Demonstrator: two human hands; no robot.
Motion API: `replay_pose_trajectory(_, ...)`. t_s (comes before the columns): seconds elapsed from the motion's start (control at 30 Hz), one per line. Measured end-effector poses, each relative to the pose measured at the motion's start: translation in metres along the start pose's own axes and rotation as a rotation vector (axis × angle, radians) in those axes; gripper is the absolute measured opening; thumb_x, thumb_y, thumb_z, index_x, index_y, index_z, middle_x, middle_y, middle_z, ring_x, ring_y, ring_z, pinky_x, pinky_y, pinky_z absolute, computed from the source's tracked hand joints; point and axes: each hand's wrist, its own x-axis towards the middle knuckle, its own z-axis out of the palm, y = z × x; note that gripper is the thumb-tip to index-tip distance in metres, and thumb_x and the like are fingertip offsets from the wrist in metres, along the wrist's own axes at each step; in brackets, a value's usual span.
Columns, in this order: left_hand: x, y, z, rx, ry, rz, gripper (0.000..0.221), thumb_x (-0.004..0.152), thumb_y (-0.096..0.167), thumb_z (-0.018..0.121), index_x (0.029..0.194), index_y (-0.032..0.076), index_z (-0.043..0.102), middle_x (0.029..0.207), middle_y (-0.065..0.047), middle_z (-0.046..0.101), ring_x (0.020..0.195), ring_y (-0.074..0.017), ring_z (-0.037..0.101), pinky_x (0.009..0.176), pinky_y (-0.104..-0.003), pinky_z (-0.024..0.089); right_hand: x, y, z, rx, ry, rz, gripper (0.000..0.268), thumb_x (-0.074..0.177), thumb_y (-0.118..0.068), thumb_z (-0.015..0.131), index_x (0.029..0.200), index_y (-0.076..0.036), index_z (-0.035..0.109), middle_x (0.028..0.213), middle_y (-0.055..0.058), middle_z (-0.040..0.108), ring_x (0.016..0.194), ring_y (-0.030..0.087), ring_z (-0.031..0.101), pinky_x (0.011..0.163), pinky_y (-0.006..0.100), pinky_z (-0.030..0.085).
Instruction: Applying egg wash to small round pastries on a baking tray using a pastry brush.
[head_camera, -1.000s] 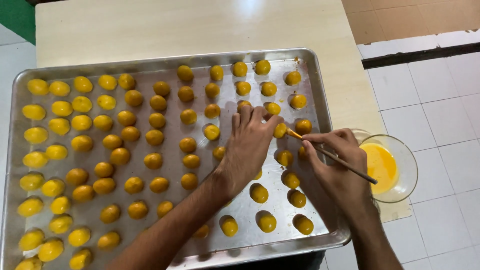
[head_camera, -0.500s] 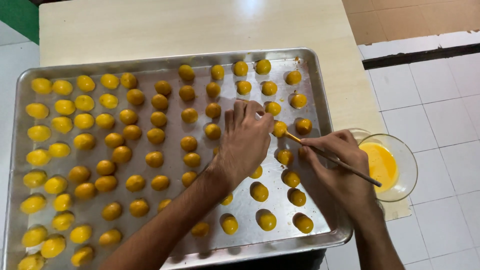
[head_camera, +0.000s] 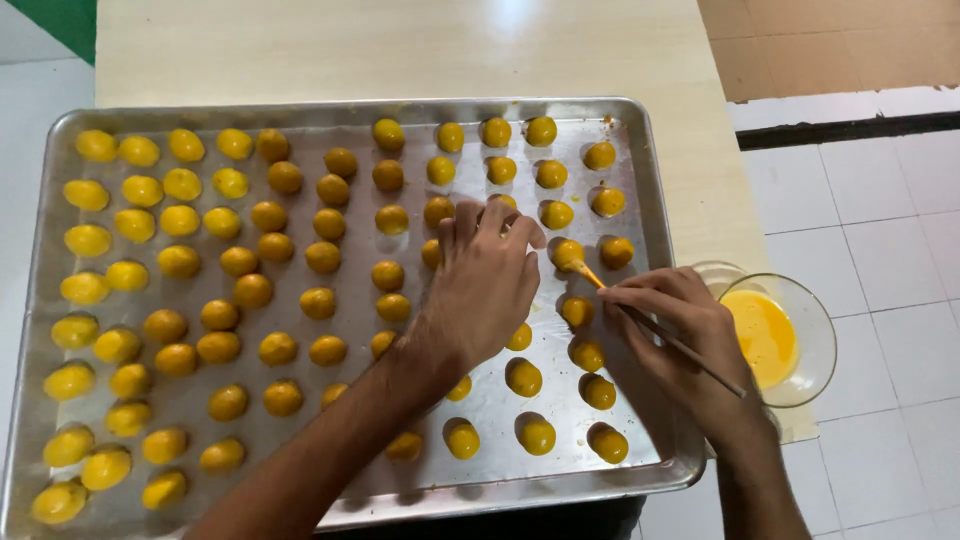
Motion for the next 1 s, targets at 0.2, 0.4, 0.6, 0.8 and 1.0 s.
replay_pose_trajectory(0.2, -0.001, -0.002, 0.007, -0.073, 0.016, 0.049, 0.023, 0.091, 0.007, 0.056, 0.109, 0.020, 0.062, 0.115, -0.007, 0.053, 0.112, -0.0297, 0.042, 0.100, -0.044, 0.035, 0.011, -0.003, 0.008, 0.025, 0.006, 0.022, 0.018, 0.091, -0.007, 0.078, 0.107, -0.015, 0.082, 0.094, 0.008, 0.078, 0.093, 0.026, 0.069, 0.086, 0.039, 0.056)
replay_pose_trajectory(0.4, 0.025, 0.009, 0.021, 0.048, 0.143, 0.188, 0.018, 0.088, 0.009, 0.070, 0.094, 0.025, 0.067, 0.103, -0.004, 0.051, 0.100, -0.0246, 0.041, 0.087, -0.040, 0.036, 0.006, 0.001, 0.015, -0.004, 0.019, 0.101, 0.016, 0.090, -0.006, 0.078, 0.104, -0.013, 0.082, 0.089, 0.013, 0.077, 0.089, 0.027, 0.069, 0.081, 0.039, 0.054)
replay_pose_trajectory(0.6, 0.051, 0.006, 0.040, 0.342, -0.167, 0.303, 0.060, 0.064, 0.001, 0.084, 0.117, 0.023, 0.065, 0.136, -0.016, 0.045, 0.124, -0.0358, 0.035, 0.100, -0.050, 0.036, 0.002, -0.008, 0.007, -0.037, 0.075, 0.120, 0.017, 0.094, -0.004, 0.074, 0.110, -0.009, 0.077, 0.102, 0.006, 0.075, 0.101, 0.016, 0.064, 0.088, 0.029, 0.059)
replay_pose_trajectory(0.8, 0.064, -0.002, 0.055, 0.405, -0.174, 0.338, 0.045, 0.067, -0.003, 0.077, 0.098, 0.028, 0.066, 0.133, -0.015, 0.041, 0.120, -0.0370, 0.034, 0.099, -0.052, 0.030, 0.006, -0.003, 0.014, 0.000, 0.021, 0.046, 0.020, 0.091, -0.002, 0.076, 0.109, -0.010, 0.079, 0.101, -0.001, 0.078, 0.090, 0.013, 0.060, 0.081, 0.025, 0.056)
replay_pose_trajectory(1.0, 0.072, 0.006, 0.046, 0.449, -0.271, 0.333, 0.047, 0.075, -0.003, 0.074, 0.109, 0.027, 0.061, 0.146, -0.017, 0.031, 0.129, -0.0409, 0.029, 0.108, -0.053, 0.027, 0.002, 0.001, 0.012, -0.041, 0.023, 0.034, 0.019, 0.089, -0.002, 0.077, 0.106, -0.010, 0.079, 0.102, -0.001, 0.079, 0.092, 0.015, 0.060, 0.083, 0.027, 0.052)
